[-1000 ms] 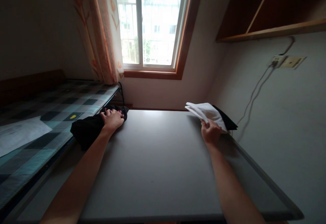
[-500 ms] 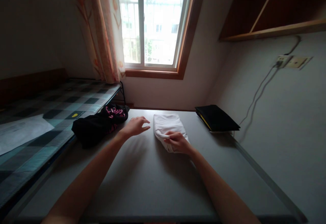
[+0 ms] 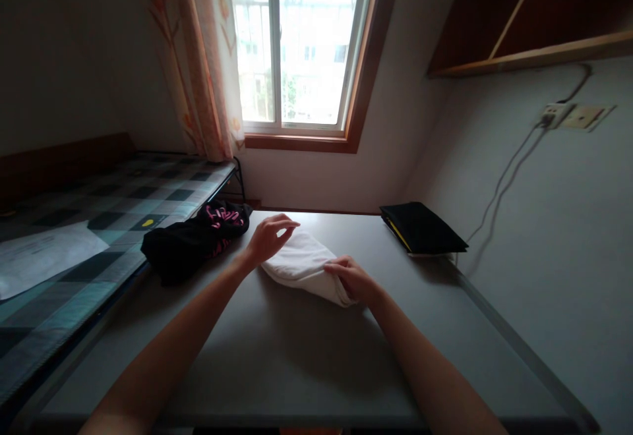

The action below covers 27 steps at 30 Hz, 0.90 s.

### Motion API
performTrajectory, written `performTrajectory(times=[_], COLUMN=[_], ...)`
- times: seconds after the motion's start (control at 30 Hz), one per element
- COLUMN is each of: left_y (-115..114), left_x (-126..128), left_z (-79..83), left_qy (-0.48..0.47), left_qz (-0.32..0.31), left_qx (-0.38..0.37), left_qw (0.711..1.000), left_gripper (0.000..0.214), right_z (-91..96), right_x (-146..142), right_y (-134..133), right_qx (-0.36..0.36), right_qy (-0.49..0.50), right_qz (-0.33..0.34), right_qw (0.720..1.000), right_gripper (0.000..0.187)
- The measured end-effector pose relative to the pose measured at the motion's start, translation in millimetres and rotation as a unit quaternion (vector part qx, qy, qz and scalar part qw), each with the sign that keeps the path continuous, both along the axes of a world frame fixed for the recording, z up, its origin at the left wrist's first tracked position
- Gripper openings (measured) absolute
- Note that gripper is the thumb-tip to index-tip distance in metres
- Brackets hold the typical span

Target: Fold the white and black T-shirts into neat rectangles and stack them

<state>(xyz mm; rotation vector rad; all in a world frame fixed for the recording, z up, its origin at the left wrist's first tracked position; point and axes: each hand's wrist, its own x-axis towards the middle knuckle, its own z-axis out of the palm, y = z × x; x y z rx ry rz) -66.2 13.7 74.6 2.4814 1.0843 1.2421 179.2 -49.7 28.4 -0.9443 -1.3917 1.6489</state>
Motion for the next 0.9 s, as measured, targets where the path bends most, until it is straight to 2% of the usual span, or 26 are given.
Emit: performTrajectory(times=[0.07,0.13,0.23,0.33,0.47,0.6,0.7,0.77,0.9], left_y=[-1.8,-2.5,-1.4,0.1,-2.2,-7.6,-9.1,-8.0,-3.7], left_x=[1.4,1.7,1.1,0.7,1.1,2.5,2.4,0.8,-4.4], left_z=[2.2,3.2,2.0,-0.6,-0.8,1.4,1.2,-0.5,-6.8], left_qy=[-0.035,-0.04,-0.022,0.017,0.075,0.123,0.157,0.175,0.236], left_qz=[0.034,0.051,0.041,-0.003,-0.023,0.001,-0.007,-0.003,0.004], left_qx=[0.043,0.055,0.053,0.039,0.022,0.014,0.004,-0.014,-0.105], left_qw=[0.998,0.996,0.997,0.999,0.997,0.992,0.988,0.984,0.966], left_gripper=[0.023,0.023,0.021,0.021,0.024,0.028,0.025,0.03,0.038], right_z=[3.7,8.6,13.9,14.4,12.0,8.4,3.6,0.1,-3.5], right_x=[4.5,12.0,23.0,26.5,23.9,31.4,45.6,56.1,74.4], right_y=[3.8,8.1,13.0,14.7,18.2,28.1,37.1,42.6,48.4], right_qx=[-0.038,-0.057,-0.054,-0.056,-0.085,-0.077,-0.049,-0.033,0.019], right_qy=[0.069,0.118,0.128,0.133,0.196,0.258,0.252,0.233,0.121], right_qz=[-0.081,-0.132,-0.153,-0.158,-0.191,-0.321,-0.408,-0.468,-0.628], right_qw=[0.994,0.982,0.978,0.977,0.958,0.908,0.876,0.852,0.768], right_gripper=[0.032,0.028,0.032,0.033,0.024,0.014,0.016,0.019,0.027])
